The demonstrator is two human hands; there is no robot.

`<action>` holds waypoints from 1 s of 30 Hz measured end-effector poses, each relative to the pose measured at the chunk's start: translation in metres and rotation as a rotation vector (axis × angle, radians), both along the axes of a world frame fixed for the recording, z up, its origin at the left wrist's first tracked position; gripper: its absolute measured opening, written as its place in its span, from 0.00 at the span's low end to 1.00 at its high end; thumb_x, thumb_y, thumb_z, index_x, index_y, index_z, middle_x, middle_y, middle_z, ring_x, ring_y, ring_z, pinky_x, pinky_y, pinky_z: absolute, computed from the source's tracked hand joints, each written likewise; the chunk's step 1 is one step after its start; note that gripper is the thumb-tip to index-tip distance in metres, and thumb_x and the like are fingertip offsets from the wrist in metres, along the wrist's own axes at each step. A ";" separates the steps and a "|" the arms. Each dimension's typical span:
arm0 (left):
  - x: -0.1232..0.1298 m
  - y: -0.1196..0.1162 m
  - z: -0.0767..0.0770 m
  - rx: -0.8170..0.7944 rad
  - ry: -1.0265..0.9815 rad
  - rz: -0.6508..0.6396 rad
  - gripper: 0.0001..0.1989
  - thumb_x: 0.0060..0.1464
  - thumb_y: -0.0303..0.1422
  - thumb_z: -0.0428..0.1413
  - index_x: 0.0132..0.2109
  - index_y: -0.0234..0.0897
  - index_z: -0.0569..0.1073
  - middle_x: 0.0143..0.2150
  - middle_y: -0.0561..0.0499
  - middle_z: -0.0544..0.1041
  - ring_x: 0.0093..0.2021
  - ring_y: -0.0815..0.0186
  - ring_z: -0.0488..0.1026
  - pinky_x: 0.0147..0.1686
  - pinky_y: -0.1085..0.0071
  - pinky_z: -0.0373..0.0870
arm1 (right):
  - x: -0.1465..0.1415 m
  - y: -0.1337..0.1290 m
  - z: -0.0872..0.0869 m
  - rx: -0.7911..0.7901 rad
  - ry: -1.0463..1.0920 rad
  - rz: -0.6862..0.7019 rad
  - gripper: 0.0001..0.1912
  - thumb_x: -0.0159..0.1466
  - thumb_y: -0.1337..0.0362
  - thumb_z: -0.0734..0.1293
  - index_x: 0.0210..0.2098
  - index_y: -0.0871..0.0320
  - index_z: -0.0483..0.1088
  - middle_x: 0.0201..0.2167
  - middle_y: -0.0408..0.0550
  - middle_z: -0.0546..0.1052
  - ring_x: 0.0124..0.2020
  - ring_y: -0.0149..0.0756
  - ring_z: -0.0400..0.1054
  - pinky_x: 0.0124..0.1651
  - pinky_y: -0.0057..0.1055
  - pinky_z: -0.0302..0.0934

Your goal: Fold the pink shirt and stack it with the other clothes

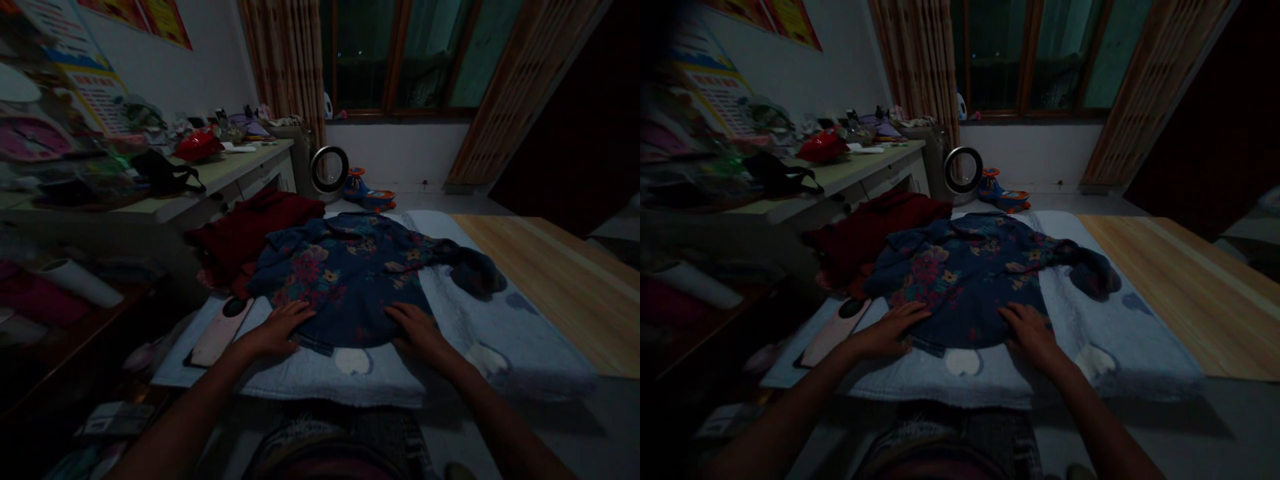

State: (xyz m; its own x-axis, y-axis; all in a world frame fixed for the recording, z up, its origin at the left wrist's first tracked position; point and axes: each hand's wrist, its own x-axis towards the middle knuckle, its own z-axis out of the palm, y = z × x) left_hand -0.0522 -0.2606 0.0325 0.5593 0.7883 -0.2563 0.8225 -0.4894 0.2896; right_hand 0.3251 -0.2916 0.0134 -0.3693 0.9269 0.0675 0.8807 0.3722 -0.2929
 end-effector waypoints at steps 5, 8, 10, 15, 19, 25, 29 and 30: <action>0.016 -0.005 -0.012 0.259 -0.126 0.075 0.22 0.56 0.27 0.52 0.57 0.43 0.72 0.61 0.45 0.70 0.62 0.55 0.63 0.62 0.52 0.53 | -0.003 0.010 0.010 0.026 0.098 0.001 0.16 0.62 0.72 0.61 0.47 0.58 0.72 0.46 0.53 0.74 0.47 0.42 0.69 0.52 0.39 0.63; 0.025 -0.005 -0.013 0.337 -0.278 0.113 0.15 0.59 0.27 0.50 0.50 0.41 0.75 0.52 0.47 0.77 0.55 0.58 0.70 0.60 0.54 0.55 | 0.001 0.017 0.029 -0.001 0.221 -0.022 0.14 0.64 0.69 0.60 0.47 0.56 0.71 0.45 0.51 0.76 0.45 0.40 0.70 0.50 0.37 0.64; 0.031 -0.003 -0.005 0.329 -0.389 0.175 0.14 0.60 0.28 0.48 0.48 0.40 0.75 0.47 0.48 0.79 0.49 0.59 0.73 0.56 0.58 0.60 | 0.010 0.022 0.043 -0.004 0.293 -0.051 0.15 0.65 0.65 0.60 0.50 0.55 0.69 0.48 0.50 0.76 0.47 0.41 0.71 0.51 0.38 0.63; 0.056 0.009 0.025 0.280 -0.582 0.328 0.15 0.64 0.38 0.46 0.47 0.39 0.75 0.41 0.49 0.80 0.43 0.61 0.75 0.46 0.67 0.66 | 0.029 0.034 0.060 -0.076 0.262 -0.153 0.16 0.65 0.61 0.61 0.51 0.56 0.70 0.49 0.52 0.76 0.47 0.43 0.71 0.50 0.38 0.63; 0.082 0.008 0.011 0.284 -0.431 0.346 0.14 0.63 0.39 0.48 0.45 0.38 0.75 0.42 0.47 0.79 0.43 0.59 0.74 0.46 0.65 0.65 | 0.007 0.023 0.049 0.048 -0.094 -0.351 0.17 0.62 0.68 0.61 0.50 0.62 0.71 0.46 0.63 0.76 0.48 0.55 0.69 0.51 0.51 0.60; 0.090 -0.016 -0.019 0.343 -0.246 0.175 0.10 0.58 0.32 0.53 0.46 0.40 0.74 0.45 0.46 0.75 0.48 0.56 0.71 0.50 0.59 0.63 | -0.062 -0.008 0.025 0.269 0.084 0.142 0.31 0.57 0.69 0.63 0.61 0.59 0.62 0.63 0.58 0.63 0.64 0.49 0.54 0.66 0.51 0.46; 0.065 -0.028 -0.007 0.174 -0.438 0.032 0.16 0.55 0.35 0.57 0.51 0.42 0.73 0.48 0.48 0.75 0.51 0.58 0.69 0.54 0.61 0.63 | -0.081 -0.011 0.007 0.143 0.159 0.235 0.26 0.59 0.62 0.65 0.56 0.58 0.67 0.57 0.57 0.69 0.60 0.47 0.60 0.63 0.49 0.52; 0.055 -0.029 -0.005 0.139 -0.504 0.027 0.16 0.56 0.37 0.57 0.52 0.42 0.72 0.49 0.48 0.75 0.52 0.59 0.69 0.54 0.63 0.63 | -0.082 -0.010 0.003 0.129 0.161 0.227 0.24 0.59 0.61 0.66 0.55 0.58 0.68 0.57 0.56 0.69 0.59 0.47 0.60 0.62 0.48 0.54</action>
